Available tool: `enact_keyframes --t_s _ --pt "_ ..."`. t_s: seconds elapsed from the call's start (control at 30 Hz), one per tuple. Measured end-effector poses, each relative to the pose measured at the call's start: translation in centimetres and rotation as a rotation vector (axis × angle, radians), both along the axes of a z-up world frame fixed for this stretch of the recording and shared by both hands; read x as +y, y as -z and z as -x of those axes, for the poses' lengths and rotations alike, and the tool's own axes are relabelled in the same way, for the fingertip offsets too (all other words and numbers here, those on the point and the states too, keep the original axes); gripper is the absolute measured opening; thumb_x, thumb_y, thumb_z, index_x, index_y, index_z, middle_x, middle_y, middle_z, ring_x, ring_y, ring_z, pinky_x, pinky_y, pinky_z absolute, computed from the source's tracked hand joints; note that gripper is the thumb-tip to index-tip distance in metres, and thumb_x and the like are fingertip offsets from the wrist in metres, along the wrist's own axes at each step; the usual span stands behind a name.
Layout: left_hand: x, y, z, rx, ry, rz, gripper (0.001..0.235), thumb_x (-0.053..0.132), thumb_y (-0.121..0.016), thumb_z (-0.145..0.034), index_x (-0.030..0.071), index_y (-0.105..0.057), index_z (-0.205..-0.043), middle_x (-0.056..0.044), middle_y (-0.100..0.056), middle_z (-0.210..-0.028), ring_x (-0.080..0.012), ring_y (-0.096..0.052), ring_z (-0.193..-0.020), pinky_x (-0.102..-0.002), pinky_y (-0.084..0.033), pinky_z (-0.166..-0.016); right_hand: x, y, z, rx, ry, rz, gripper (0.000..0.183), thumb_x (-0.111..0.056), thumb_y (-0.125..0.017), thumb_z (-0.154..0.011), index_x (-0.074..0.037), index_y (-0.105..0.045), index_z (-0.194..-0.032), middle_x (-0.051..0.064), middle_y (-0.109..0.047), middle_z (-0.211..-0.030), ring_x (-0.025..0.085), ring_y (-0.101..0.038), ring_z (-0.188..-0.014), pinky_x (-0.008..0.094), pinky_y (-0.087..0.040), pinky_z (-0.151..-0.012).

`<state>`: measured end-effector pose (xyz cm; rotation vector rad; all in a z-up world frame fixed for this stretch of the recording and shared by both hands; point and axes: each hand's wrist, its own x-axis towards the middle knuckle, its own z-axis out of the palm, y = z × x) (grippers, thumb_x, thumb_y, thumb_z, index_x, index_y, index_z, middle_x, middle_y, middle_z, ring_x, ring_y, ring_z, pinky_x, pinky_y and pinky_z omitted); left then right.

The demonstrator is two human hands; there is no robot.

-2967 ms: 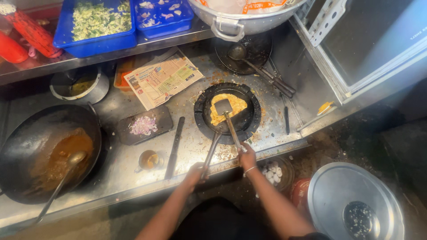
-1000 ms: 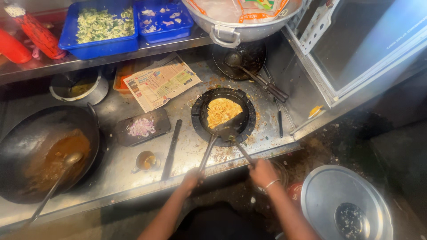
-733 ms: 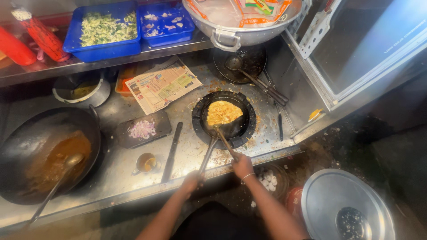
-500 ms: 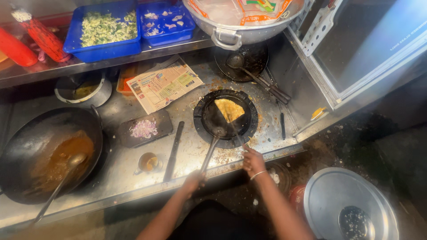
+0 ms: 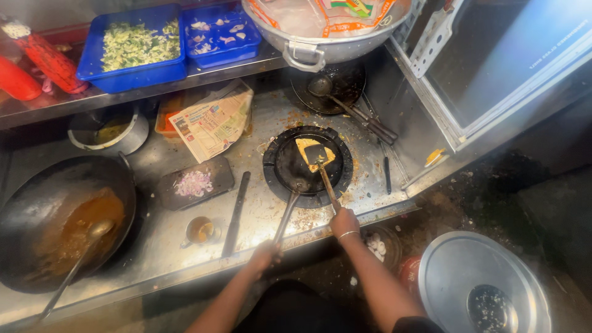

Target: The person cooks an omelette in a small pan, flips it with a spatula, and folds it in half. The person then wraps the finished omelette in a sheet of newspaper.

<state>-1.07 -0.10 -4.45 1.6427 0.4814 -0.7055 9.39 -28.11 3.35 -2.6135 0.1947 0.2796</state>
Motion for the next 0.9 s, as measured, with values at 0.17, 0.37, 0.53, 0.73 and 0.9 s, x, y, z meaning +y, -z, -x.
enact_keyframes --t_s 0.17,0.37,0.53,0.73,0.9 --pt "0.0 -0.3 0.3 0.013 -0.034 0.029 0.029 0.039 -0.054 -0.102 0.011 -0.059 -0.106 -0.005 -0.069 -0.09 -0.0166 -0.063 -0.078 -0.032 -0.052 -0.07 -0.5 1.9 -0.2 0.02 -0.044 0.078 0.042 -0.009 -0.061 -0.089 -0.011 -0.065 -0.13 0.025 -0.071 -0.103 0.043 -0.069 -0.1 0.05 -0.056 -0.089" --pt "-0.3 0.1 0.5 0.003 -0.036 0.013 0.032 0.04 -0.053 -0.102 0.01 -0.06 -0.105 -0.006 -0.071 -0.09 -0.0163 -0.063 -0.078 -0.032 -0.053 -0.07 -0.2 1.6 1.1 0.03 -0.072 0.06 0.037 -0.01 -0.064 -0.087 -0.005 -0.067 -0.123 0.026 -0.07 -0.105 0.042 -0.068 -0.101 0.049 -0.056 -0.091" --pt "-0.5 0.8 0.7 -0.01 -0.05 0.009 0.031 0.041 -0.053 -0.102 0.01 -0.06 -0.104 -0.006 -0.071 -0.091 -0.0161 -0.064 -0.077 -0.032 -0.053 -0.07 0.1 -4.3 3.4 -0.053 -0.052 -0.063 0.058 -0.003 -0.059 -0.086 -0.016 -0.061 -0.142 0.026 -0.073 -0.088 0.039 -0.073 -0.085 0.046 -0.058 -0.086" --pt "-0.7 0.8 0.8 0.003 -0.051 -0.008 0.031 0.039 -0.052 -0.102 0.01 -0.061 -0.105 -0.006 -0.071 -0.092 -0.0165 -0.064 -0.078 -0.032 -0.054 -0.071 -0.9 -7.4 10.2 -0.048 -0.108 -0.279 0.052 -0.005 -0.067 -0.08 -0.012 -0.066 -0.131 0.023 -0.075 -0.095 0.038 -0.075 -0.084 0.045 -0.058 -0.084" --pt "-1.0 1.6 0.6 -0.012 -0.077 0.005 0.033 0.039 -0.055 -0.101 0.008 -0.065 -0.107 -0.005 -0.073 -0.09 -0.0159 -0.065 -0.077 -0.032 -0.054 -0.069 -1.4 -2.3 6.8 0.02 -0.083 -0.02 0.023 -0.017 -0.074 -0.088 0.003 -0.077 -0.099 0.029 -0.072 -0.096 0.045 -0.07 -0.095 0.049 -0.056 -0.089"
